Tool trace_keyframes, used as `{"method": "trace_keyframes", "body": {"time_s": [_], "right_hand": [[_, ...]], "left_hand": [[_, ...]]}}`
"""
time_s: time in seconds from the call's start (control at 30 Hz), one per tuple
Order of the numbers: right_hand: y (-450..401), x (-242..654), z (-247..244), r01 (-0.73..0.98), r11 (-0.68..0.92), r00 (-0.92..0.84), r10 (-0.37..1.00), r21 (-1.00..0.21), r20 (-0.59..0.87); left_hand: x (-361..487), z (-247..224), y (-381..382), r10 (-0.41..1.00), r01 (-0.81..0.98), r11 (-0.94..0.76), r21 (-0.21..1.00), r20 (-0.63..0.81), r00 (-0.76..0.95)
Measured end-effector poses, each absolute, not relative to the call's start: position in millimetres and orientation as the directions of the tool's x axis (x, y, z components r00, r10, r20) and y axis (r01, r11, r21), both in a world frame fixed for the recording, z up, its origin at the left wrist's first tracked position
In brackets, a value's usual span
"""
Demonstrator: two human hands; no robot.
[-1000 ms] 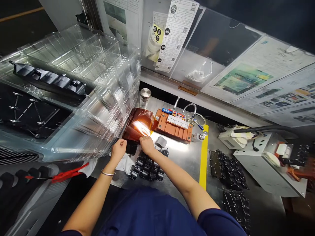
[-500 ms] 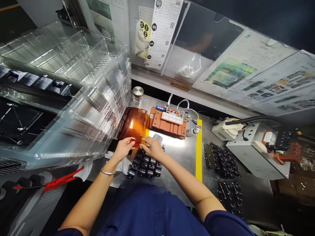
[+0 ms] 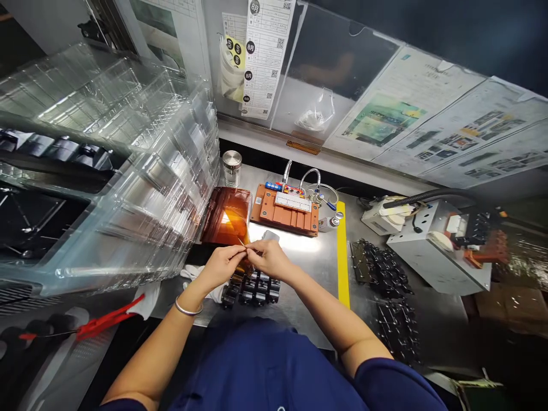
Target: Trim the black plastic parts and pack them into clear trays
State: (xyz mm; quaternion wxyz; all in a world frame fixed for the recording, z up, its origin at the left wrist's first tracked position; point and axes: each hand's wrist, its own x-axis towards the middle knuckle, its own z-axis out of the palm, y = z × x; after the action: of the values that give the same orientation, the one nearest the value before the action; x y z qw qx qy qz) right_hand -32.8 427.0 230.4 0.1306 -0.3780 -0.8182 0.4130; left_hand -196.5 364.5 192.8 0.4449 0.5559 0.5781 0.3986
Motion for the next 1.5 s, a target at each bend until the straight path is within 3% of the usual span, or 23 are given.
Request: {"method": "trace_keyframes", "body": {"time_s": [0.2, 0.47, 0.63, 0.83, 0.97, 1.1, 1.23, 1.33, 1.43, 1.5], "right_hand": [[431, -34, 238, 0.465, 0.276, -0.679, 0.721, -0.841, -0.139], [444, -33, 245, 0.374, 0.069, -0.726, 0.643, -0.925, -0.245], [448, -13, 232, 0.423, -0.04, -0.463, 0.849, -0.905, -0.254], [450, 59, 208, 0.485, -0.103, -0.063, 0.986, -0.868, -0.152], [439, 87, 200, 0.534, -0.093, 0.024, 0.995, -0.84, -0.096], [442, 110, 204, 0.595, -0.051, 0.031, 0.999, -0.802, -0.04], [457, 141, 210, 0.643, 0.03, -0.08, 0.996, -0.766, -0.029], [469, 155, 214, 0.648, 0.102, -0.209, 0.977, -0.755, -0.047], [488, 156, 213, 0.538, 0.217, -0.463, 0.884, -0.815, -0.07], [507, 152, 204, 0.387, 0.1, -0.432, 0.898, -0.917, -0.084]], "left_hand": [[-197, 204, 364, 0.996, 0.245, 0.087, 0.966, -0.091, 0.004], [-193, 205, 358, 0.981, 0.055, 0.192, 0.98, -0.191, -0.026], [-202, 179, 354, 0.909, -0.077, 0.315, 0.946, -0.324, -0.264], [-217, 129, 367, 0.656, -0.229, 0.497, 0.837, -0.535, -0.532], [-210, 106, 380, 0.52, -0.238, 0.604, 0.76, -0.603, -0.605], [-215, 108, 388, 0.457, -0.12, 0.677, 0.726, -0.542, -0.705], [-212, 135, 390, 0.498, 0.13, 0.711, 0.691, -0.363, -0.788], [-187, 155, 401, 0.619, 0.315, 0.636, 0.704, -0.223, -0.753], [-150, 160, 436, 0.8, 0.357, 0.501, 0.788, -0.265, -0.538], [-128, 155, 472, 0.863, 0.285, 0.471, 0.835, -0.369, -0.345]]}}
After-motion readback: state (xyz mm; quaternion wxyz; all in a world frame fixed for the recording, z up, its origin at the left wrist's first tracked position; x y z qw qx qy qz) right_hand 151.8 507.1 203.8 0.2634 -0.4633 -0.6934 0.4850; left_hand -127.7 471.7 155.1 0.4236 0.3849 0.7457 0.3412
